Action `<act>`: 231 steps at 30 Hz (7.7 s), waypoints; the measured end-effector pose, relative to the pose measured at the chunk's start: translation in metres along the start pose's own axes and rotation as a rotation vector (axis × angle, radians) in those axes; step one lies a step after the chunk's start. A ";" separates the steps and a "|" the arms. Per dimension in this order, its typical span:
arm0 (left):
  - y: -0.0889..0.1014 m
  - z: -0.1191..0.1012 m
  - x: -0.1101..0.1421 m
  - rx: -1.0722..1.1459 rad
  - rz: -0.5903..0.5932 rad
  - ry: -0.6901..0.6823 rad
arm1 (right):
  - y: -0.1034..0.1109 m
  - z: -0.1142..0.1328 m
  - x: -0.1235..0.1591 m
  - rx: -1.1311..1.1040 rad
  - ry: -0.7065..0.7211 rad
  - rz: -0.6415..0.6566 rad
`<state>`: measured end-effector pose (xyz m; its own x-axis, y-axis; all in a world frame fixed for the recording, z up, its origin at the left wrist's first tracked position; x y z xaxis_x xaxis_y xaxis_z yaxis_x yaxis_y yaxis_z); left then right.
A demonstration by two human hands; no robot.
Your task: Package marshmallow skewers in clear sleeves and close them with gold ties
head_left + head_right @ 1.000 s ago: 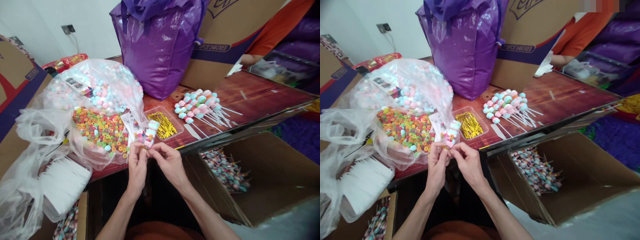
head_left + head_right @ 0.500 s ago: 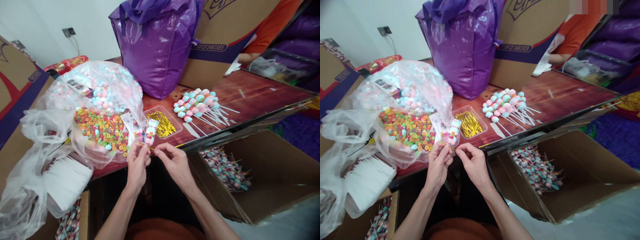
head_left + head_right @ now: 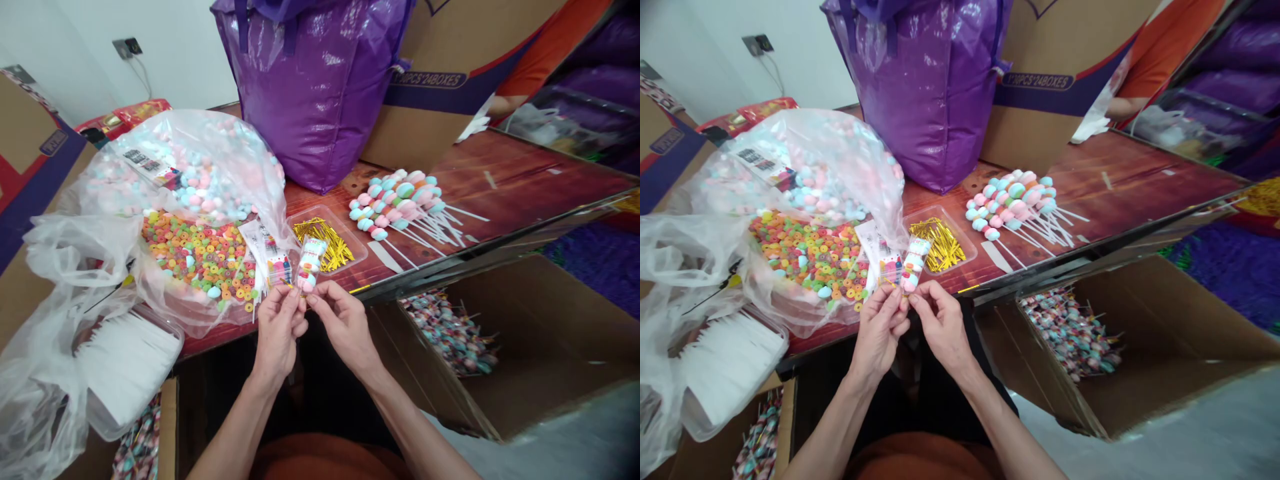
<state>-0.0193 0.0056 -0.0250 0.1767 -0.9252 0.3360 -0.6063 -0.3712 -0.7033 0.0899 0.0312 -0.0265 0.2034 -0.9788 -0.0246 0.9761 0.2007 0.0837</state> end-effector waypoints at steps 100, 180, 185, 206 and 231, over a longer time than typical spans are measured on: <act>0.021 -0.005 0.027 -0.259 -0.099 -0.166 | -0.022 -0.005 0.005 -0.360 -0.210 -0.166; 0.012 -0.008 -0.009 -0.226 -0.234 -0.506 | 0.087 0.020 0.047 0.561 0.350 -0.060; 0.011 -0.006 -0.010 -0.167 -0.248 -0.448 | 0.080 0.020 0.045 0.615 0.310 -0.012; -0.007 0.005 -0.002 -0.024 -0.082 -0.192 | 0.067 0.024 0.046 0.768 0.443 0.000; -0.015 0.010 0.005 -0.052 0.031 -0.096 | 0.046 0.022 0.050 0.688 0.410 0.095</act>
<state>-0.0017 0.0058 -0.0194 0.2294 -0.9404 0.2510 -0.6513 -0.3400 -0.6784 0.1434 -0.0094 -0.0018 0.4253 -0.8393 -0.3387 0.7144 0.0815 0.6950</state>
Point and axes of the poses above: each hand's wrist, its own x-axis away from the middle knuckle, its own y-axis out of the back of the hand, z = x × y, the point moved 4 cm from there along -x, towards the middle knuckle, and after that the axes turned 9 degrees about x, right-handed, at the moved point
